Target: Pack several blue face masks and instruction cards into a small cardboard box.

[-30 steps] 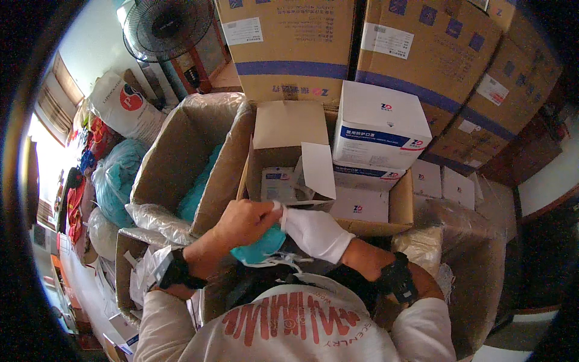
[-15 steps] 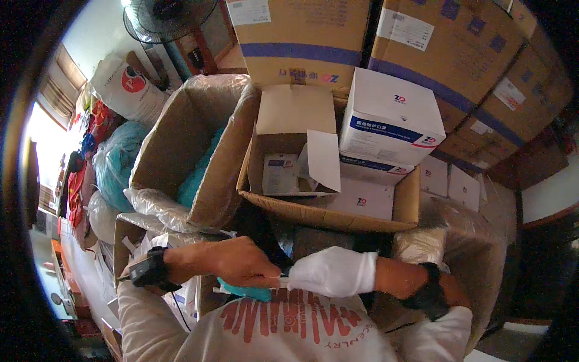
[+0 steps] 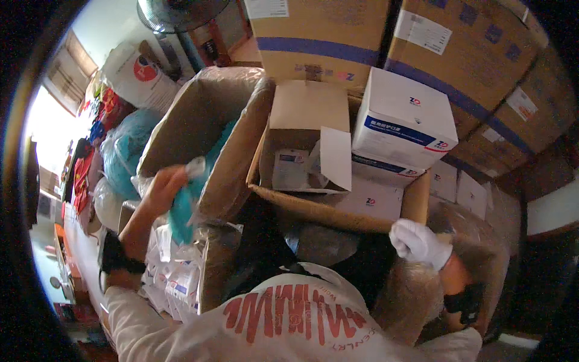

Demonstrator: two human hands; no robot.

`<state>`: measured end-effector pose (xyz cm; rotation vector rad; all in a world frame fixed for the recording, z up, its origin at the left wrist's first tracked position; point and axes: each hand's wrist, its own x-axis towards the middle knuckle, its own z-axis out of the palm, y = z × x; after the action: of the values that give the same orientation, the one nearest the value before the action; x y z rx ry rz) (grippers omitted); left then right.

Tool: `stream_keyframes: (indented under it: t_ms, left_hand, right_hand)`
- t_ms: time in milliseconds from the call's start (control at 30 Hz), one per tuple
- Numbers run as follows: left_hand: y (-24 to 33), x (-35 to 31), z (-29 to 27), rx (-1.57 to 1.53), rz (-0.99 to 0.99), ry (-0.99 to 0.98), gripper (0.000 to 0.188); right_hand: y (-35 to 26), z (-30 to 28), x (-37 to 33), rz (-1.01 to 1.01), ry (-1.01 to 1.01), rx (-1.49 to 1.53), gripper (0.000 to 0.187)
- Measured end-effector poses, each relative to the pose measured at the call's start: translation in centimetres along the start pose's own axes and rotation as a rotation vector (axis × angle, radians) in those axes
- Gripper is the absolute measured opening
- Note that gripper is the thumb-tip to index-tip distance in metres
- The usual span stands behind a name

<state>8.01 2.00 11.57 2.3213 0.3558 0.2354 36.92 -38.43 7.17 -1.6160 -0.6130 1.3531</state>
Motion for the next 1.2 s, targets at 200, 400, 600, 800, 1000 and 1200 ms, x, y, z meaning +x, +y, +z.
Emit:
stream_keyframes:
  t_ms: [200, 400, 600, 800, 1000, 1200]
  left_hand:
    - [5.8, 6.9, 4.2, -0.570, -0.082, 0.289, 0.027]
    - [10.8, 10.3, 6.4, -0.922, -0.143, 0.386, 0.032]
    - [8.9, 11.3, 5.8, -0.816, -0.153, 0.443, 0.037]
    - [6.9, 12.0, 5.6, -0.729, -0.092, 0.498, 0.031]
    - [4.5, 11.4, 4.4, -0.280, -0.095, 0.651, 0.040]
    - [2.1, 10.5, 3.0, -0.086, -0.067, 0.669, 0.037]
  right_hand:
    - [-3.9, 5.6, 8.9, -0.329, 0.017, 0.257, 0.023]
    - [-1.9, 11.2, 14.9, -0.353, -0.207, 0.631, 0.026]
    - [1.7, 13.4, 14.2, 0.063, -0.675, 1.072, 0.022]
    - [1.7, 13.5, 13.3, 0.061, -0.781, 1.092, 0.027]
    - [1.2, 13.5, 11.8, 0.141, -0.625, 0.959, 0.026]
    - [0.8, 12.8, 10.6, 0.080, -0.505, 0.569, 0.024]
